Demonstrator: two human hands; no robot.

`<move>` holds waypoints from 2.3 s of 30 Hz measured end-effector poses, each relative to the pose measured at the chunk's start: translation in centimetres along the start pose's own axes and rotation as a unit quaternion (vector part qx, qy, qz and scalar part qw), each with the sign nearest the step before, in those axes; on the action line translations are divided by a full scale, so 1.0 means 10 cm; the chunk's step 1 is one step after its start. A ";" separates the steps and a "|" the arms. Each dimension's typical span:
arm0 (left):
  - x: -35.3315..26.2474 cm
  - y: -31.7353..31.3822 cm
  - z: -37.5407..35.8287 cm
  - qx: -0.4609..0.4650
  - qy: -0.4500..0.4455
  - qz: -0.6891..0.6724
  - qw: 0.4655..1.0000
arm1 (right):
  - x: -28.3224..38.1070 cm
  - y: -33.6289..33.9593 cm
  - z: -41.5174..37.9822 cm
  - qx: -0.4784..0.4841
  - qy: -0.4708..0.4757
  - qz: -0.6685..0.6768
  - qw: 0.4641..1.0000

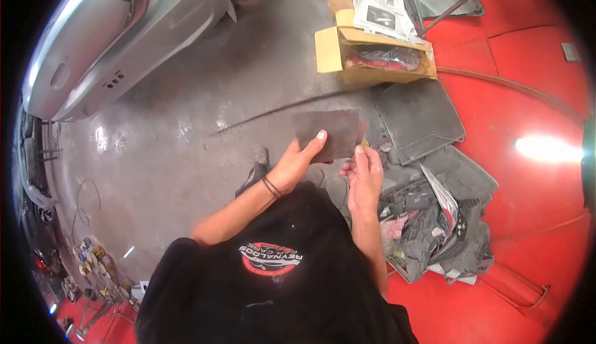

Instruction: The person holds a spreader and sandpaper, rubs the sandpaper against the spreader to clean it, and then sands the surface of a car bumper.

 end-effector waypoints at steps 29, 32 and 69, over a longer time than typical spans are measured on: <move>-0.70 -1.02 -0.64 0.128 -0.264 0.383 0.876 | 1.46 0.10 -0.60 -0.024 0.299 -0.165 0.940; -0.76 -1.00 -0.69 0.131 -0.290 0.367 0.874 | 1.56 0.00 -0.67 -0.043 0.294 -0.114 0.948; -0.71 -0.24 -0.84 0.003 -0.212 0.203 0.956 | 1.02 -0.07 -0.20 0.027 0.123 0.068 0.990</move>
Point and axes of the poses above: each hand's wrist, its own z-axis towards the middle knuckle, its own y-axis out of the back of the hand, x = y × z, the point moved 10 cm from there along z, towards the middle knuckle, and after that the axes turned 5 degrees about -z, right-handed, at the moved point
